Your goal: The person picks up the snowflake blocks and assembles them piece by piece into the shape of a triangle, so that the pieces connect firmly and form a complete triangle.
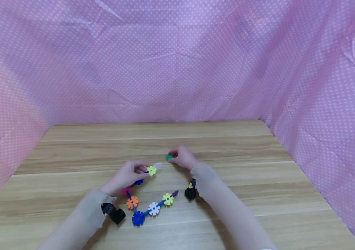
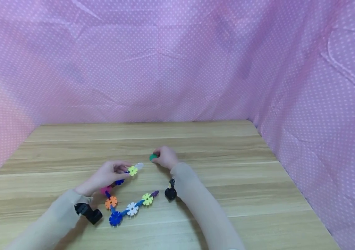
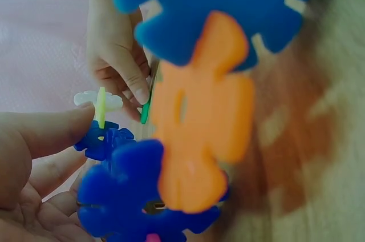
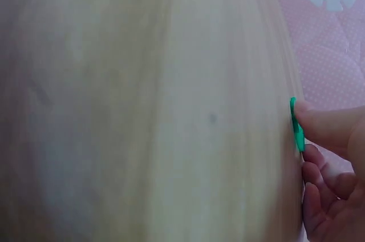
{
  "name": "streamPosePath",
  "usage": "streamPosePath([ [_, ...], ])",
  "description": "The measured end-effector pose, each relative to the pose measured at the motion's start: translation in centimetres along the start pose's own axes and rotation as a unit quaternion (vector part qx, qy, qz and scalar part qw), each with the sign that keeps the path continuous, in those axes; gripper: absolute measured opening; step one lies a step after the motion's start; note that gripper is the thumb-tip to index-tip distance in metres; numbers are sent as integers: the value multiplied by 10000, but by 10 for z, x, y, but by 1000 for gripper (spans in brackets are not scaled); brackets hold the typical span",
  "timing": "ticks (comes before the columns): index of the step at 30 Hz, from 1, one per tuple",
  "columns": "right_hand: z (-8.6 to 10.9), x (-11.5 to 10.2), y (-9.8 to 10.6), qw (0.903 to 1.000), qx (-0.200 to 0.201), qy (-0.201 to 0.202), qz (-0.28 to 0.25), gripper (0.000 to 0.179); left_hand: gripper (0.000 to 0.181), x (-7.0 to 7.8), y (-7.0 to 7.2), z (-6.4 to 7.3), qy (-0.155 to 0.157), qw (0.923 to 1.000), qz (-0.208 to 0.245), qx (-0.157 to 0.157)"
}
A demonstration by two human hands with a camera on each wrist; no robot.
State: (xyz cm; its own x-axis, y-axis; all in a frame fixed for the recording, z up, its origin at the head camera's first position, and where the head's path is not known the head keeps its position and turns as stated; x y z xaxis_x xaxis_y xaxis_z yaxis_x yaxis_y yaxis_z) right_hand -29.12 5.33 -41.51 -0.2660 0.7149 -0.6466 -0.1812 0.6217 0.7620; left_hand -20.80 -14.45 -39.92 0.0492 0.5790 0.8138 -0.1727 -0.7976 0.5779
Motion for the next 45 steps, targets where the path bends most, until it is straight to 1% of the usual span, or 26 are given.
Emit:
streamPosePath([
  [2, 0, -1, -1, 9999, -44, 5, 130, 28, 33, 0, 1, 0, 9, 10000, -8, -5],
  [6, 2, -1, -2, 10000, -56, -35, 54, 23, 33, -1, 3, 0, 37, 10000, -45, 32],
  [10, 7, 3, 0, 9990, 55, -50, -450, 11, 35, -3, 4, 0, 114, 9999, -48, 54],
  [11, 9, 5, 1, 9982, 99, -42, -595, 12, 36, -4, 4, 0, 134, 9999, -45, 62],
  [13, 13, 8, 3, 9944, 162, -131, -1033, 15, 38, -6, 4, 0, 279, 9995, 53, 99],
  [15, 20, 10, 5, 9877, 207, -310, -1521, 15, 41, -8, 4, -1, 386, 9990, 149, 139],
  [16, 25, 12, 6, 9829, 188, -415, -1784, 14, 42, -9, 4, -1, 385, 9990, 169, 148],
  [18, 36, 15, 6, 9688, 71, -732, -2368, 12, 43, -11, 4, -2, 421, 9986, 280, 179],
  [20, 47, 18, 4, 9533, -120, -945, -2868, 11, 44, -13, 5, -3, 434, 9982, 363, 216],
  [22, 56, 19, 0, 9416, -339, -1059, -3177, 12, 45, -14, 6, -4, 452, 9975, 476, 250],
  [23, 60, 19, -1, 9379, -439, -1069, -3270, 14, 45, -15, 6, -5, 478, 9970, 544, 271],
  [25, 65, 18, -4, 9333, -608, -991, -3396, 16, 45, -16, 6, -5, 614, 9954, 663, 334],
  [27, 68, 17, -5, 9302, -699, -894, -3491, 18, 45, -15, 5, -7, 707, 9939, 746, 407],
  [29, 71, 17, -5, 9246, -764, -833, -3638, 18, 44, -14, 3, -7, 800, 9923, 800, 511],
  [32, 73, 18, -4, 9155, -762, -869, -3853, 16, 44, -12, -1, -9, 845, 9908, 792, 697],
  [35, 73, 20, -2, 9134, -610, -953, -3911, 13, 42, -11, -5, -10, 820, 9901, 806, 804],
  [37, 71, 22, 0, 9127, -370, -1012, -3942, 11, 42, -9, -9, -10, 825, 9894, 946, 725],
  [39, 68, 25, 2, 9130, -19, -1082, -3932, 11, 43, -7, -14, -8, 753, 9908, 987, 547],
  [42, 64, 30, 6, 9137, 491, -1198, -3853, 15, 46, -3, -23, -5, 667, 9931, 954, 123],
  [44, 62, 32, 8, 9161, 673, -1290, -3736, 18, 47, 1, -30, -2, 587, 9944, 866, -175],
  [45, 62, 32, 9, 9196, 705, -1302, -3638, 20, 48, 2, -33, -1, 595, 9940, 865, -304],
])
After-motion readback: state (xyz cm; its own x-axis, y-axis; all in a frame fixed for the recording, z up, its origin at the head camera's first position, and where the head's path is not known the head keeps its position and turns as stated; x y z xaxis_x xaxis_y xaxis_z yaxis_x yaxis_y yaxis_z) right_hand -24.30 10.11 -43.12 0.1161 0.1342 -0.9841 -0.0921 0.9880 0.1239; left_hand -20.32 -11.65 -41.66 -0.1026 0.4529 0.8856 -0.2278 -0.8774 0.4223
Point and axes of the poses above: each hand's wrist, its own z-axis away from the middle knuckle, its own y-axis out of the back of the hand, x = y × z, the point moved 4 cm from there along -z, towards the middle knuckle, and after that the axes turned 8 degrees about x, right-handed, at the moved point
